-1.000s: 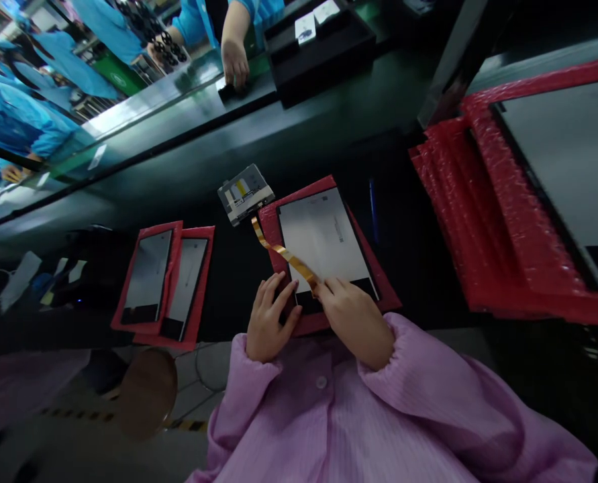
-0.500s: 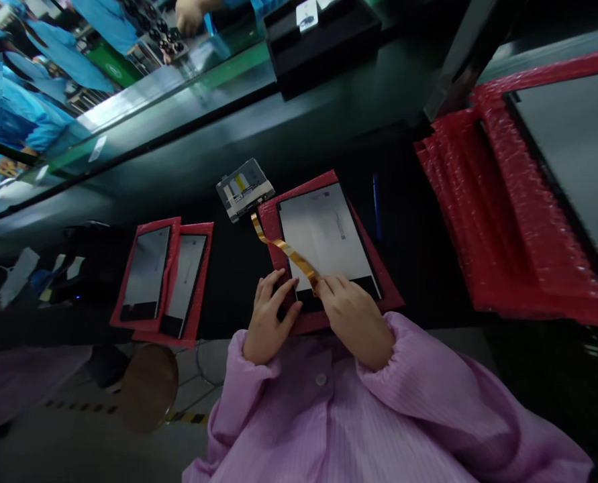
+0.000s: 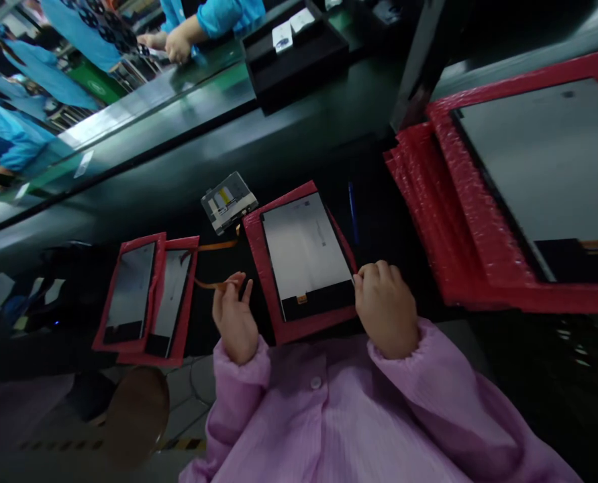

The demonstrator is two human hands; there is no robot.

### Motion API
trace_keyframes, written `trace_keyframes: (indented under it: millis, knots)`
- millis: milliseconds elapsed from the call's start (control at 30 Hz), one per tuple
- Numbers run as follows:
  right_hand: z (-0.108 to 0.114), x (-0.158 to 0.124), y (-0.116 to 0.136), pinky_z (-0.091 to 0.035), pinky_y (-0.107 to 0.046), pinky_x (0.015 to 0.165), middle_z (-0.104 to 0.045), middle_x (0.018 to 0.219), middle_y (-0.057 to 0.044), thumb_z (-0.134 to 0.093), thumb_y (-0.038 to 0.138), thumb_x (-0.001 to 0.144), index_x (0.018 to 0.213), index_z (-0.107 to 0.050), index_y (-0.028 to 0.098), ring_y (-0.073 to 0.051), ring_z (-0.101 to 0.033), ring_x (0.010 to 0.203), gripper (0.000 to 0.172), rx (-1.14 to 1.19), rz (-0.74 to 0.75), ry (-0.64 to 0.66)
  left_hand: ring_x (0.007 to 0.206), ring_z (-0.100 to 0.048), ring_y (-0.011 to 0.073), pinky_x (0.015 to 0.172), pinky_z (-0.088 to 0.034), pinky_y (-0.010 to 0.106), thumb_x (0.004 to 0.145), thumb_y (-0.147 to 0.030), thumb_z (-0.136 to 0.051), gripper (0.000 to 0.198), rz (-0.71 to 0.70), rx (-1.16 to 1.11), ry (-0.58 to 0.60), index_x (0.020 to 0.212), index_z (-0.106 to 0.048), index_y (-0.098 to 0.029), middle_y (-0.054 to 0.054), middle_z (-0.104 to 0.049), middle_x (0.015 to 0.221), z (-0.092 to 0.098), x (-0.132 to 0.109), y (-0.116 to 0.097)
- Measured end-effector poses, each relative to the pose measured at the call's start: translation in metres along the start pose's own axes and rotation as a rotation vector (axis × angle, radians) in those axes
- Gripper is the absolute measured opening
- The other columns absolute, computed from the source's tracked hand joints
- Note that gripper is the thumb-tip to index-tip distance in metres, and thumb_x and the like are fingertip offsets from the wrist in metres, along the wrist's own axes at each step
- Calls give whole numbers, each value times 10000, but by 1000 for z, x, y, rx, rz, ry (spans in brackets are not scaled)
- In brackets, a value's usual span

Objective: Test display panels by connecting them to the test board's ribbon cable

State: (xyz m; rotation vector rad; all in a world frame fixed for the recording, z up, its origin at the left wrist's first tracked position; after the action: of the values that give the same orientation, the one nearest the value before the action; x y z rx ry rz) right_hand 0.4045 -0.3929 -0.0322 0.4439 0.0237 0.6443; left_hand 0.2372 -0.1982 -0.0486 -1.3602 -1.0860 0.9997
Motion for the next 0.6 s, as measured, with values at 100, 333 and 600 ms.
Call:
trace_keyframes:
  millis: [100, 333, 600]
  knots:
    - [-2, 3, -2, -456, -384, 732, -568, 798, -86, -363, 276, 929, 782, -480, 193, -227, -548, 785, 205, 290, -46, -11, 1045, -628, 176, 957, -493, 435, 835, -329, -589, 117, 112, -134, 38, 843, -614, -215, 6, -661, 979, 10, -6, 4]
    - [-4, -1, 21, -529, -272, 802, -597, 1008, -50, -567, 322, 855, 1092, -396, 214, -160, -618, 959, 312, 855, -61, -29, 1030, -655, 195, 936, -527, 411, 805, -276, -642, 107, 199, -191, 185, 743, -637, -189, 18, -696, 935, 11, -21, 13]
    - [117, 0, -19, -499, -290, 779, -580, 1067, -52, -676, 289, 790, 1097, -520, 203, -166, -598, 903, 355, 837, -80, -268, 1041, -634, 169, 920, -532, 330, 779, -277, -676, 74, 161, -169, 236, 766, -673, -204, 5, -662, 939, 11, -21, 13]
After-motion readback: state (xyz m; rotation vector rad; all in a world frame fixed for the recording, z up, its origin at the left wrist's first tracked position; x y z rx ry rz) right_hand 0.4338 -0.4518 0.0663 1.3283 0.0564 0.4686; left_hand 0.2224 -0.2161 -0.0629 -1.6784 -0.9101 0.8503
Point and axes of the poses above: each hand's wrist, its own x-axis towards the middle knuckle, its own z-axis out of the back of the hand, y = z × x, the point moved 4 cm from there along x, towards the middle knuckle
